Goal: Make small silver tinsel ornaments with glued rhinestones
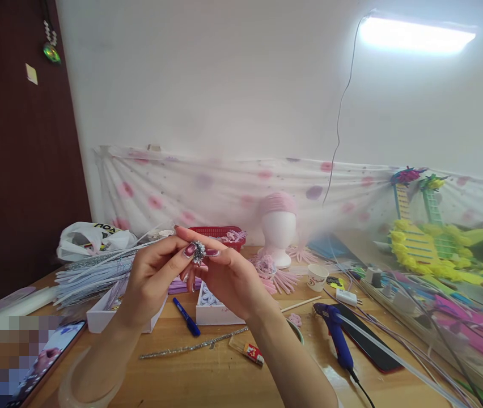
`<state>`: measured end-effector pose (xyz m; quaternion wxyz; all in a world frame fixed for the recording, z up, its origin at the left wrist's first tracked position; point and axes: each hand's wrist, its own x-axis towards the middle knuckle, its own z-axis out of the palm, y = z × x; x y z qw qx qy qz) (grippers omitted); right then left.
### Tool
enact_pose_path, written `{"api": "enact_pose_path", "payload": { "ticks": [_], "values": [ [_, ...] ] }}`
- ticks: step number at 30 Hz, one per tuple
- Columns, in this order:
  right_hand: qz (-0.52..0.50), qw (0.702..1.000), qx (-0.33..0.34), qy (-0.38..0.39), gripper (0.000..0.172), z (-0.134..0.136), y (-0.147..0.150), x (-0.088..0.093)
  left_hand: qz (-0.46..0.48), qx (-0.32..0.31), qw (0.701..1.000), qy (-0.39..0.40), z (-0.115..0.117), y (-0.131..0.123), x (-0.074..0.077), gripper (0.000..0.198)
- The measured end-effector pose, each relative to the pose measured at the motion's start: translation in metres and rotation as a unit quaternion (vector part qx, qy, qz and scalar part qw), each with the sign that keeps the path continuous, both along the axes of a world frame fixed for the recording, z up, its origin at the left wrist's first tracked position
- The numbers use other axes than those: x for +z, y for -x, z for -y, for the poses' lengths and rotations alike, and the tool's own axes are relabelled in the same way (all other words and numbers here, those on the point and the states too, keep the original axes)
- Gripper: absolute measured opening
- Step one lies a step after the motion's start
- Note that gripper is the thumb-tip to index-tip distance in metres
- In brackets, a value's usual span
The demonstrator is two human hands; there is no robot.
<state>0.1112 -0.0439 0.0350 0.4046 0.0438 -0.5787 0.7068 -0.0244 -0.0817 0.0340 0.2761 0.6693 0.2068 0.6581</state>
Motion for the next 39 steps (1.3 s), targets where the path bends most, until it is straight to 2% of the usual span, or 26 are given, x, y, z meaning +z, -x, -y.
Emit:
{"api": "enact_pose_path", "payload": {
  "ticks": [10,21,39],
  "values": [
    [-0.020,0.999,-0.013,-0.022,0.040,-0.005,0.006,-0.005,0.009,-0.009,1.000,0.004,0.000,0.000,-0.002,0.028],
    [-0.035,0.999,-0.004,0.009,0.037,-0.002,0.010,-0.002,0.016,0.014,1.000,0.003,0.000,-0.002,-0.004,0.028],
    [-0.027,0.999,-0.018,-0.001,0.037,-0.003,0.011,-0.003,0.022,0.018,1.000,0.009,0.002,-0.003,-0.003,0.030]
  ]
}}
